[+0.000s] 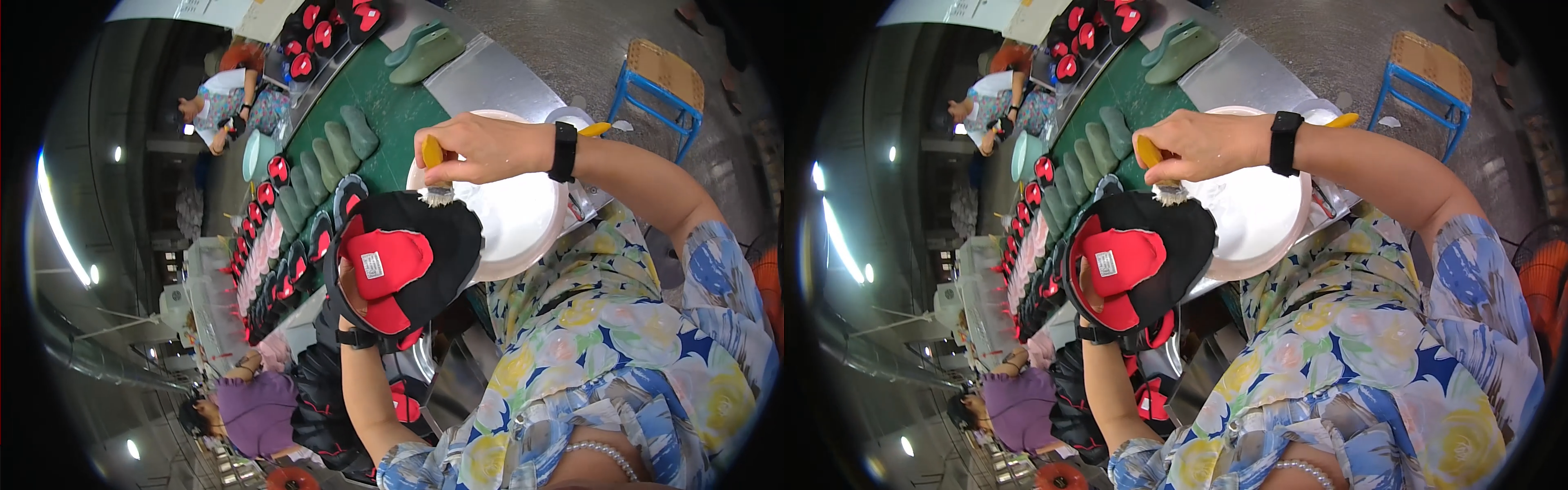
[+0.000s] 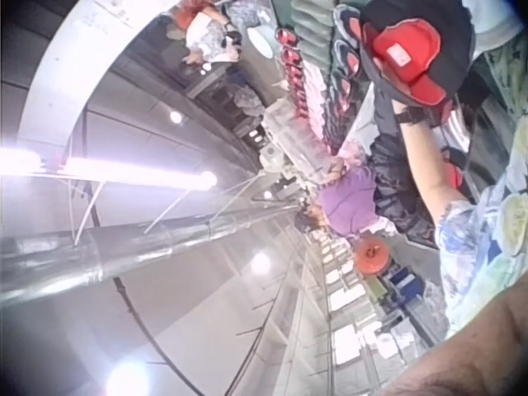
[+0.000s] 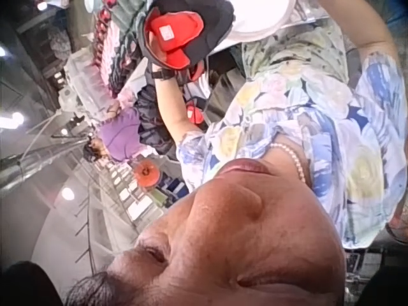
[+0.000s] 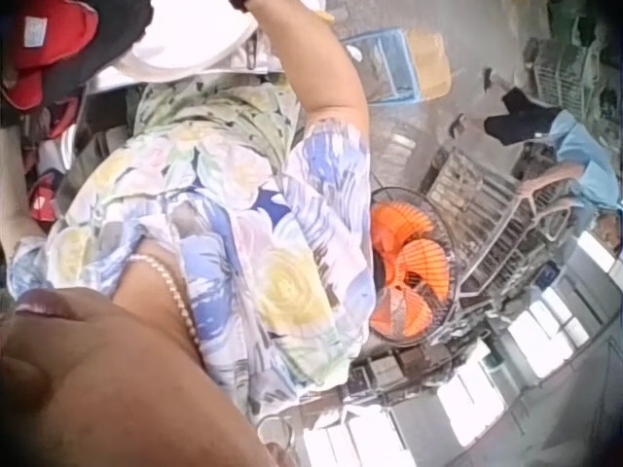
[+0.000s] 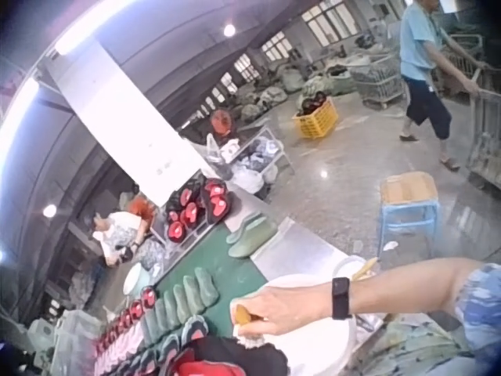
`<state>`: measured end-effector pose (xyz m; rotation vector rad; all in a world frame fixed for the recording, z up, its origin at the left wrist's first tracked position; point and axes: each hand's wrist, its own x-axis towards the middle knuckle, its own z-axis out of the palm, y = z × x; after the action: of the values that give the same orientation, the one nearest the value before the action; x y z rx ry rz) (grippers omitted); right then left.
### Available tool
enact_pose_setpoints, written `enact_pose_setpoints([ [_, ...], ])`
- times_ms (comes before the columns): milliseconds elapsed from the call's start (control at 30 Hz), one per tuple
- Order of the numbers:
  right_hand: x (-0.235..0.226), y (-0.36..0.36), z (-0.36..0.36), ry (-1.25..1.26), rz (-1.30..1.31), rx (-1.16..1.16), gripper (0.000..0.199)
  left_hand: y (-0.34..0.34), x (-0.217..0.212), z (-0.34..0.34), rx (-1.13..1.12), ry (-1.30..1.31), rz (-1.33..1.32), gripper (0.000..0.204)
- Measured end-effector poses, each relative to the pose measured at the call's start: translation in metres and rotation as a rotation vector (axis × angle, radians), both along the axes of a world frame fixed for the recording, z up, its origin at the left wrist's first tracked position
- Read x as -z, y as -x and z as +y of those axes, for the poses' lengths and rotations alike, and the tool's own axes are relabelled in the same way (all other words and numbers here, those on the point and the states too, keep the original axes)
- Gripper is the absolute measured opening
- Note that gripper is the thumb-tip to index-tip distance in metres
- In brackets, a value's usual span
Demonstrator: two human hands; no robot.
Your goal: The recorder is applying adhesive to the inner edges of shoe uppers using a brush at a manufacturing workstation.
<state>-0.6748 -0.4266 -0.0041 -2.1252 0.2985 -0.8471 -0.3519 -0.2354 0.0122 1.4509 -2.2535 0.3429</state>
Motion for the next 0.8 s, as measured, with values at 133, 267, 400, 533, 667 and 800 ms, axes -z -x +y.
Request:
enact_pose_setpoints([
  [133,0.008,0.014,-0.006,-0.017,0.069,0.171,0.031,0.023,0.000,-0.012,0.085,-0.067,-0.046,0.048],
  [267,0.027,0.010,0.005,-0.151,-0.070,0.422,0.041,0.049,0.007,-0.025,0.134,-0.141,-0.086,0.048],
  [400,0.034,-0.001,0.020,-0.358,-0.126,0.477,0.042,0.061,0.006,-0.030,0.162,-0.221,-0.120,0.048],
  [533,0.041,-0.008,0.034,-0.566,-0.198,0.440,0.040,0.065,0.005,-0.047,0.202,-0.294,-0.144,0.048],
  [667,0.049,-0.013,0.051,-0.747,-0.208,0.360,0.039,0.061,-0.001,-0.069,0.247,-0.363,-0.160,0.048],
  [800,0.045,-0.010,0.061,-0.833,-0.233,0.282,0.039,0.058,-0.010,-0.065,0.283,-0.430,-0.177,0.048],
])
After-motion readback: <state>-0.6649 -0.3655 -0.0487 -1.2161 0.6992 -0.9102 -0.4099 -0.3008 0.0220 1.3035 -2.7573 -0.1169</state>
